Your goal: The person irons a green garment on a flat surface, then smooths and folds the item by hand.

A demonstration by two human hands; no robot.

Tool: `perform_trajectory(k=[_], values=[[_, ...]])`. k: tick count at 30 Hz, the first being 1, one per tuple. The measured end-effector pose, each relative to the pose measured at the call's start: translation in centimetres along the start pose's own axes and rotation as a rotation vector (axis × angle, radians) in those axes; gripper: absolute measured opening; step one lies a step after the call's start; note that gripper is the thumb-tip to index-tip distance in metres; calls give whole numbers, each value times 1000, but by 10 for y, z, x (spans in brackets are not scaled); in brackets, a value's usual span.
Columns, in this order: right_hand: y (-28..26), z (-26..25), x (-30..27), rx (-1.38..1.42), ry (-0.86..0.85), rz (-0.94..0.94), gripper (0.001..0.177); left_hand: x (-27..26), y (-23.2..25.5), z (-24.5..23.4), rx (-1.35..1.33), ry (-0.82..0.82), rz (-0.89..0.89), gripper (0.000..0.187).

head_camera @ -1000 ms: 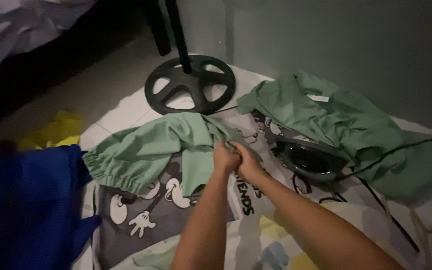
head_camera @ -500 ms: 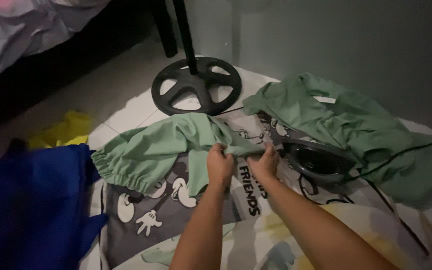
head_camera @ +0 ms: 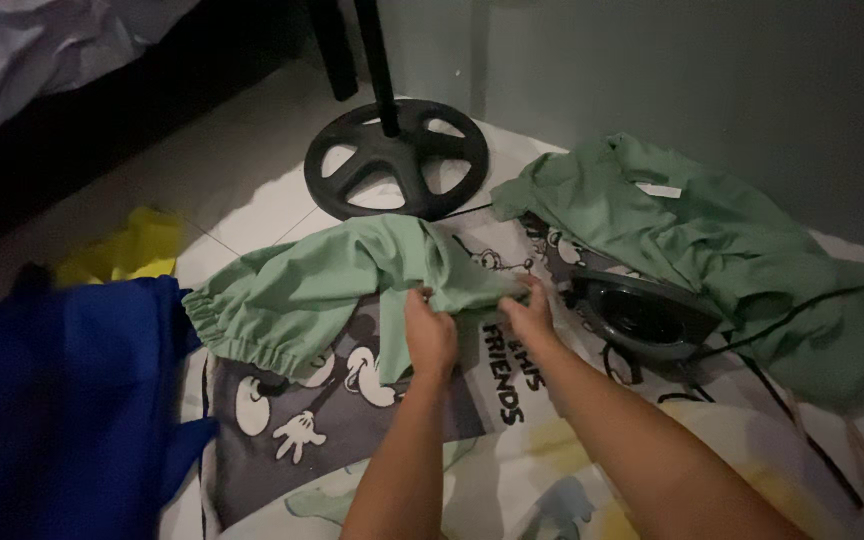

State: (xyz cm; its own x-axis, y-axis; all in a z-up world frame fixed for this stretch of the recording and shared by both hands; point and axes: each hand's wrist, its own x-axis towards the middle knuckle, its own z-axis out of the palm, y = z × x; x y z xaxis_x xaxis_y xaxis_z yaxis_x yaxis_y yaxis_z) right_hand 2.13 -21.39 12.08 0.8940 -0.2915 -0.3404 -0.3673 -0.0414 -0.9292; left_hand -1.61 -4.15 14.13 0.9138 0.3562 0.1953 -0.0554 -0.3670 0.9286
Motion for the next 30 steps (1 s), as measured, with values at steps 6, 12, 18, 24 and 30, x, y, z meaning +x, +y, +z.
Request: perform_trajectory(k=[6,12,18,24,30], values=[[33,-15,29,-507,259,-798,40,-20,5,-20,388,-172,54,64],[20,-43,8,-509,51,-485,20,-41,13,-16,433,-273,128,54],[7,-47,3,-483,18,-500,24,-33,-4,4,495,-197,250,43],[4,-40,6,-503,-23,-493,45,-18,-14,-4,447,-244,383,29],[4,-33,31,-652,120,-611,20,-9,-25,-6,473,-153,408,16]])
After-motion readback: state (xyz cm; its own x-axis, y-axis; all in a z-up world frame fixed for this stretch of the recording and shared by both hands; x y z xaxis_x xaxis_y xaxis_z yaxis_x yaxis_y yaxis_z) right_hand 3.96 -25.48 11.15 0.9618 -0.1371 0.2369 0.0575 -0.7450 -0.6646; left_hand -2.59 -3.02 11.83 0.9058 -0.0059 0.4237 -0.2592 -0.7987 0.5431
